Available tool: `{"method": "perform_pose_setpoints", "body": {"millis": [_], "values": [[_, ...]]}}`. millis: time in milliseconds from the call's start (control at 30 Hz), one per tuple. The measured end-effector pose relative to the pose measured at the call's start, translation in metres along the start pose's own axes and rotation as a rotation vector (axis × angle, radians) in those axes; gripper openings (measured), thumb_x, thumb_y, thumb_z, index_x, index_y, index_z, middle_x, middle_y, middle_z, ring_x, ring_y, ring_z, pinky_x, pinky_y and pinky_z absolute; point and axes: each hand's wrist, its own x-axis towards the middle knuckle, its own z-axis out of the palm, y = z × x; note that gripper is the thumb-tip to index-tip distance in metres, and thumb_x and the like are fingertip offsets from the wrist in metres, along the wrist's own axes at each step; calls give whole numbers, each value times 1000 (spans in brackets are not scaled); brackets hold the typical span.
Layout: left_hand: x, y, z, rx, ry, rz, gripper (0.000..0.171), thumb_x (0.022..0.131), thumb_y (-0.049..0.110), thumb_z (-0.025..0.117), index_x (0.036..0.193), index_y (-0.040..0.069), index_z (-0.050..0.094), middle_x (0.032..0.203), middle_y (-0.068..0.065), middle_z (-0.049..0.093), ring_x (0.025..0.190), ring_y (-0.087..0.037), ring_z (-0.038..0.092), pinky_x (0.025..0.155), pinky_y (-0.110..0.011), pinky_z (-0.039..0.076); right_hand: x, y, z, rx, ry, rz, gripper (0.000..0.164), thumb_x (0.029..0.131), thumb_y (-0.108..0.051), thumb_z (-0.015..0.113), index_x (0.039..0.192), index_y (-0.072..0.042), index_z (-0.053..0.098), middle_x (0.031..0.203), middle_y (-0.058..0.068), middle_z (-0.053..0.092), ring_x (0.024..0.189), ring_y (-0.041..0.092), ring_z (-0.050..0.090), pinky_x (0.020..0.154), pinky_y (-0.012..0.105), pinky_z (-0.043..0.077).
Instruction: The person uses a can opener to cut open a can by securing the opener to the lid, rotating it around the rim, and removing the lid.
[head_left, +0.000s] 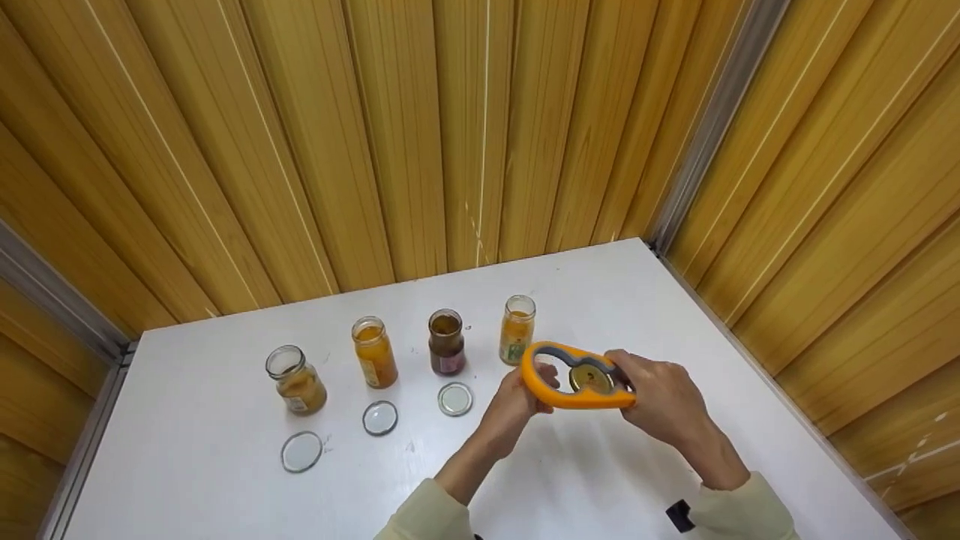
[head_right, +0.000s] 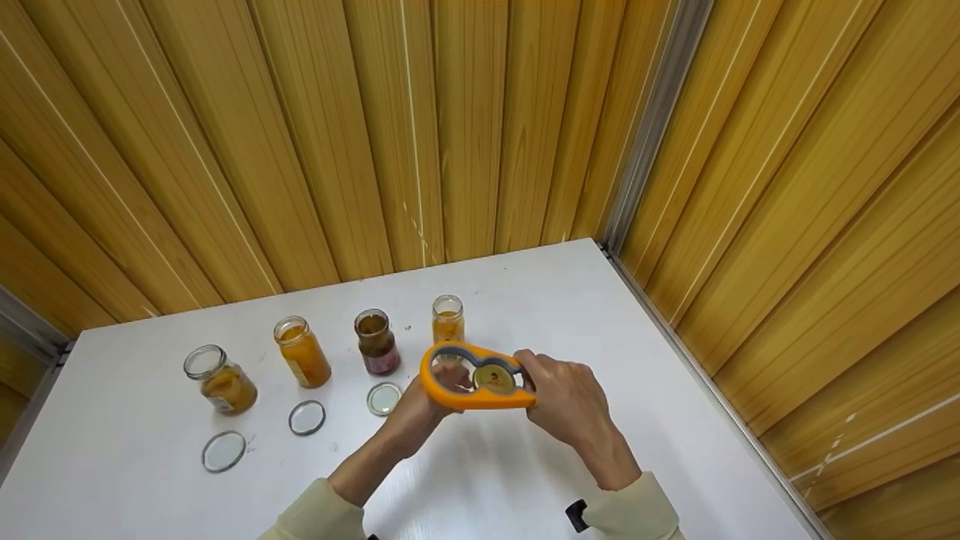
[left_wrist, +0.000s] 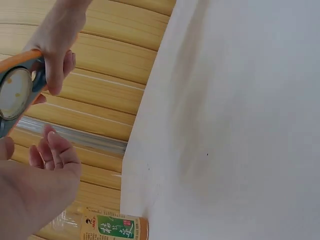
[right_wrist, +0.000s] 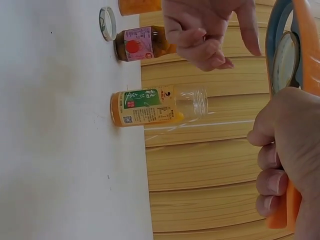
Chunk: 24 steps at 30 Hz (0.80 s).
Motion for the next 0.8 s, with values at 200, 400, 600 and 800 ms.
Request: {"method": "perform_pose_setpoints", "body": {"millis": [200,400,600,800], "values": [[-26,13,-1,-256,-23,-120,23,92,15,50,107,0,58,105,-17,58,88,-24,59,82,-33,51,3,-9,0,3,3,-31,43,65,-6,71,105,-17,60,81,-10,64,59,2,49,53,22,46],[-45,19,-8,-365,-91,-125,37,91,23,57,115,-5,56,114,-18,57,99,-29,61,87,-37,49,6,-19,1,12,-12,-58,42,67,-9,73,107,-17,60,83,-10,65,60,1,51,56,21,48],[-57,21,-13,-383,-138,-117,36,90,25,61,115,-1,60,119,-18,58,105,-31,59,89,-38,47,6,-30,4,19,1,-92,40,69,-8,71,106,-17,61,80,-11,64,58,0,48,53,20,47],[-70,20,-14,-359,-153,-107,39,87,26,63,119,3,60,118,-17,60,104,-32,59,88,-40,48,7,-43,8,47,-20,-121,34,70,-9,69,101,-19,60,70,-17,54,53,0,41,49,18,41]]}}
